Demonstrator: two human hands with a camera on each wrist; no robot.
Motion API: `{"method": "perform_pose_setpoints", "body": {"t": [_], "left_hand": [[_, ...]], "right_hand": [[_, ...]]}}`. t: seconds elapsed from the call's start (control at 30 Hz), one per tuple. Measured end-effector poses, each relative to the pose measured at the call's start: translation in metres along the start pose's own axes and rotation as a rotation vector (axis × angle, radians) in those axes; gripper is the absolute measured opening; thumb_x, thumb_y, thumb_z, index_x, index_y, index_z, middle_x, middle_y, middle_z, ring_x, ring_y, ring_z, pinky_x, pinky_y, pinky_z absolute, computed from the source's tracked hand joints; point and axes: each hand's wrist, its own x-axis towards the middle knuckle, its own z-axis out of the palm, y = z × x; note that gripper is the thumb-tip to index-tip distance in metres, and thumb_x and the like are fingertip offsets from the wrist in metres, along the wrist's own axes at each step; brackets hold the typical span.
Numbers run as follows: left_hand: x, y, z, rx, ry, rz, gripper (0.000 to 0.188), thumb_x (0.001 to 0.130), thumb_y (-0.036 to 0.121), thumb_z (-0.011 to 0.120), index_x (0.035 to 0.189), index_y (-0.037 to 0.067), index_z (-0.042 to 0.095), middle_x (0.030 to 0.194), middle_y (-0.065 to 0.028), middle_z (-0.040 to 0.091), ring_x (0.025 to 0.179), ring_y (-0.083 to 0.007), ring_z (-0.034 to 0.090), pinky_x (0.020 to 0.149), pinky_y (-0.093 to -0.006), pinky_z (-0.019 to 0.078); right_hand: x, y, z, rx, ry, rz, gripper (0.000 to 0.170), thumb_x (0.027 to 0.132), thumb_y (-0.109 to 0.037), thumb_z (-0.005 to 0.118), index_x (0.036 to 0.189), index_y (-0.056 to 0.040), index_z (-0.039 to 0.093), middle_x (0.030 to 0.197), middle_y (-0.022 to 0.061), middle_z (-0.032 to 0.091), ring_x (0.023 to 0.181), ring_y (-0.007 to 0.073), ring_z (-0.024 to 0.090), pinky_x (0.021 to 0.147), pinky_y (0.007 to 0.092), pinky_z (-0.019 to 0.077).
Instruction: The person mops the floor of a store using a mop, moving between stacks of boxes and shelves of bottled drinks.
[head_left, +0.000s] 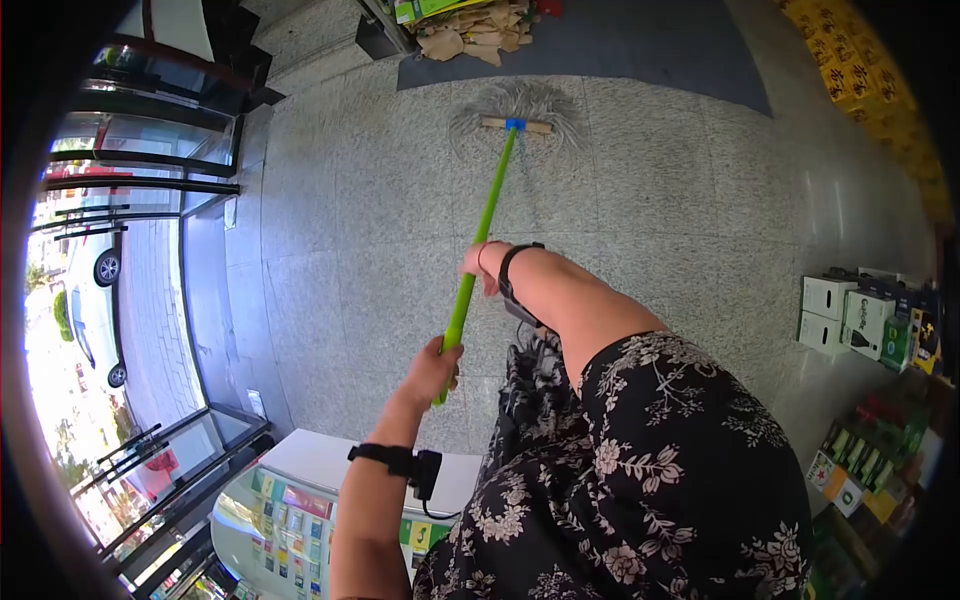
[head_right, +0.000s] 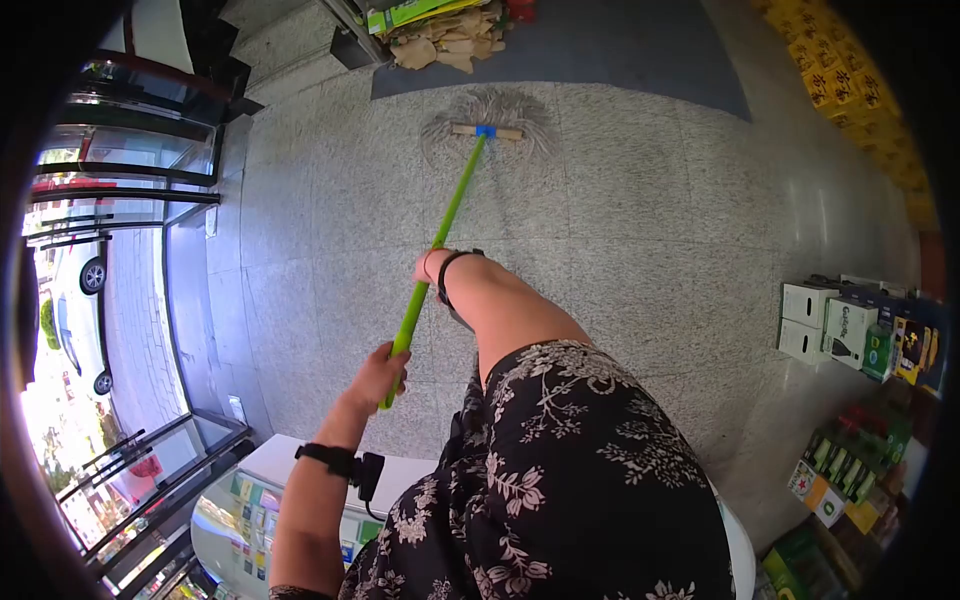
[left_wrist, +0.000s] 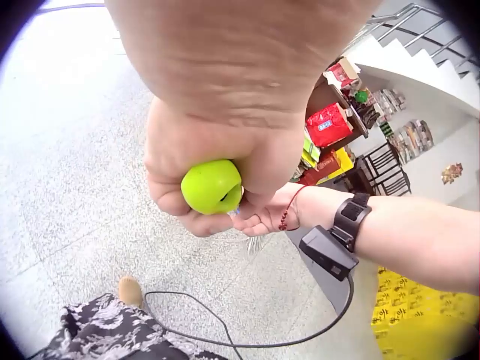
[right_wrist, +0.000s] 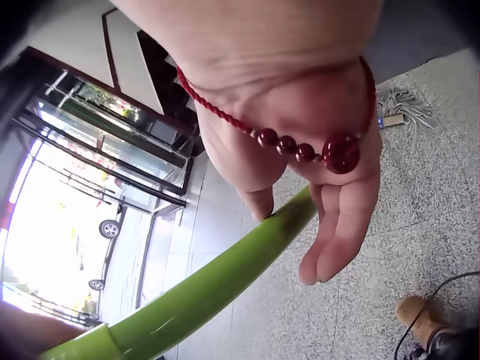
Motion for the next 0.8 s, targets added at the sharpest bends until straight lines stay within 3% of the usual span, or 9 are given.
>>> {"method": "perform_pose_setpoints", "body": {"t": [0.13, 0.3, 0.37, 0.43, 0.5, 0.57, 0.7, 0.8], "left_hand": [[0.012, 0.023, -0.011, 0.038, -0.035, -0.007, 0.026, 0.086, 0.023, 0.052, 0.098, 0.001, 0.048, 0.068, -0.004, 0.048, 0.054, -0.0132, 0.046, 0.048, -0.0277, 0.0421], [0.018, 0.013, -0.031, 0.08, -0.045, 0.011, 0.03, 0.084, 0.025, 0.054, 0.099, -0.001, 0.048, 0.069, -0.0057, 0.049, 0.053, -0.0143, 0.048, 0.047, -0.0281, 0.0419], [0.011, -0.001, -0.038, 0.085, -0.04, 0.029, 0.034, 0.084, 0.026, 0.055, 0.101, -0.002, 0.048, 0.069, -0.0066, 0.051, 0.051, -0.0154, 0.049, 0.046, -0.0287, 0.0417], [0.002, -0.024, -0.047, 0.139, -0.031, 0.043, 0.036, 0.083, 0.027, 0.056, 0.101, -0.003, 0.048, 0.068, -0.0073, 0.053, 0.051, -0.0155, 0.051, 0.047, -0.0294, 0.0421], [-0.01, -0.057, -0.065, 0.136, -0.031, 0.061, 0.037, 0.083, 0.027, 0.057, 0.102, -0.003, 0.048, 0.067, -0.0073, 0.053, 0.051, -0.0156, 0.051, 0.047, -0.0298, 0.0421], [-0.035, -0.096, -0.084, 0.14, -0.032, 0.067, 0.038, 0.082, 0.028, 0.057, 0.103, -0.003, 0.048, 0.066, -0.0073, 0.054, 0.051, -0.0158, 0.052, 0.047, -0.0303, 0.0422], [-0.09, -0.19, -0.127, 0.185, -0.013, -0.011, 0.042, 0.082, 0.027, 0.058, 0.11, -0.003, 0.047, 0.063, -0.0063, 0.053, 0.05, -0.0149, 0.052, 0.046, -0.0288, 0.0413], [-0.141, -0.244, -0.159, 0.093, 0.022, -0.025, 0.039, 0.082, 0.022, 0.058, 0.111, -0.002, 0.048, 0.062, -0.0036, 0.051, 0.049, -0.0117, 0.049, 0.045, -0.0271, 0.0402]], "right_hand": [[0.009, -0.013, -0.014, 0.089, 0.044, -0.001, 0.045, 0.091, -0.035, 0.041, 0.096, 0.0073, 0.056, 0.077, 0.0207, 0.064, 0.062, 0.0272, 0.064, 0.053, 0.0365, 0.0543], [0.02, -0.026, 0.003, 0.246, 0.15, 0.005, 0.035, 0.09, -0.028, 0.045, 0.094, 0.0047, 0.056, 0.077, 0.0182, 0.064, 0.062, 0.0242, 0.065, 0.051, 0.0341, 0.0546], [0.067, -0.02, 0.026, -0.043, 0.127, -0.123, 0.031, 0.089, -0.025, 0.045, 0.093, 0.0037, 0.056, 0.077, 0.0173, 0.064, 0.061, 0.0235, 0.065, 0.048, 0.0331, 0.0544], [0.111, -0.013, 0.058, -0.096, 0.158, -0.14, 0.03, 0.089, -0.025, 0.045, 0.092, 0.0034, 0.056, 0.075, 0.0174, 0.064, 0.059, 0.0236, 0.064, 0.046, 0.0329, 0.054], [0.12, -0.02, 0.092, -0.416, 0.065, -0.407, 0.031, 0.089, -0.026, 0.046, 0.094, 0.004, 0.055, 0.074, 0.018, 0.063, 0.057, 0.025, 0.064, 0.045, 0.0338, 0.0536], [0.057, -0.053, 0.13, 0.322, 0.08, -0.051, 0.034, 0.088, -0.027, 0.047, 0.092, 0.0053, 0.056, 0.074, 0.0186, 0.062, 0.056, 0.0269, 0.063, 0.044, 0.0356, 0.0534], [0.06, -0.085, 0.233, 0.273, -0.082, -0.049, 0.039, 0.088, -0.03, 0.046, 0.085, 0.0069, 0.059, 0.073, 0.0198, 0.063, 0.058, 0.029, 0.064, 0.045, 0.0371, 0.0534], [0.045, -0.12, 0.3, 0.176, -0.264, -0.039, 0.046, 0.088, -0.035, 0.044, 0.088, 0.0083, 0.058, 0.077, 0.0223, 0.064, 0.061, 0.0293, 0.065, 0.05, 0.0357, 0.0544]]}}
